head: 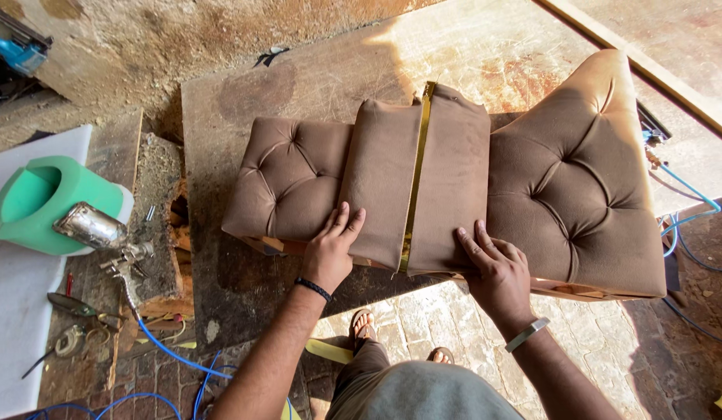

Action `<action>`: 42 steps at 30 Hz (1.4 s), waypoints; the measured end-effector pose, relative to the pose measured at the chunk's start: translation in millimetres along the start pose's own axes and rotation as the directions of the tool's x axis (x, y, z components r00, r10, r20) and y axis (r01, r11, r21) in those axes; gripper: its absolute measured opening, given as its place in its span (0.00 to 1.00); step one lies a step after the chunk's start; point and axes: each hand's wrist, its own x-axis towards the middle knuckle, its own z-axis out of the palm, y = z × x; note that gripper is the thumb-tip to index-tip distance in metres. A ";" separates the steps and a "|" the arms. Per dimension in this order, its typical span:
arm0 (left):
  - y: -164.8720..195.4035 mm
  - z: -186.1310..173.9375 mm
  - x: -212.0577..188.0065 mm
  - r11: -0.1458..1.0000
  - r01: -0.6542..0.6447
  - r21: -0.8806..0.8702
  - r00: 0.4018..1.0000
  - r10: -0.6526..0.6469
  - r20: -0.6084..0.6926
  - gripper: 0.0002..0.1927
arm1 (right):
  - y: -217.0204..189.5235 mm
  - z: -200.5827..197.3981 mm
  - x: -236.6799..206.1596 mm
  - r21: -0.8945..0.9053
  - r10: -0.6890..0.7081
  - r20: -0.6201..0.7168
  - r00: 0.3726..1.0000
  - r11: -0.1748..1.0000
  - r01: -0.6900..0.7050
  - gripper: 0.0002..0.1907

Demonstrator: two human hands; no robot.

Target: The person removes a brown fabric cover from a cushion using shears to cut away staples and fabric. They then reposition the cover and use a pneumatic staple gun to attach the fabric to the cushion frame.

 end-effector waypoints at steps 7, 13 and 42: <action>3.4 -15.1 -1.7 0.972 0.074 -0.225 0.992 -0.049 0.116 0.49 | -5.4 -8.9 1.8 0.035 0.060 -0.011 0.998 0.998 -0.059 0.41; -2.6 -20.4 45.8 0.613 0.344 -0.711 0.919 -0.375 0.121 0.44 | -15.4 -9.2 -0.8 0.080 0.116 -0.076 0.990 0.991 -0.110 0.42; -30.7 -212.0 169.6 0.786 0.322 -0.528 0.806 0.064 0.588 0.34 | -16.9 -22.4 18.1 0.607 0.410 0.448 0.794 0.512 -0.607 0.21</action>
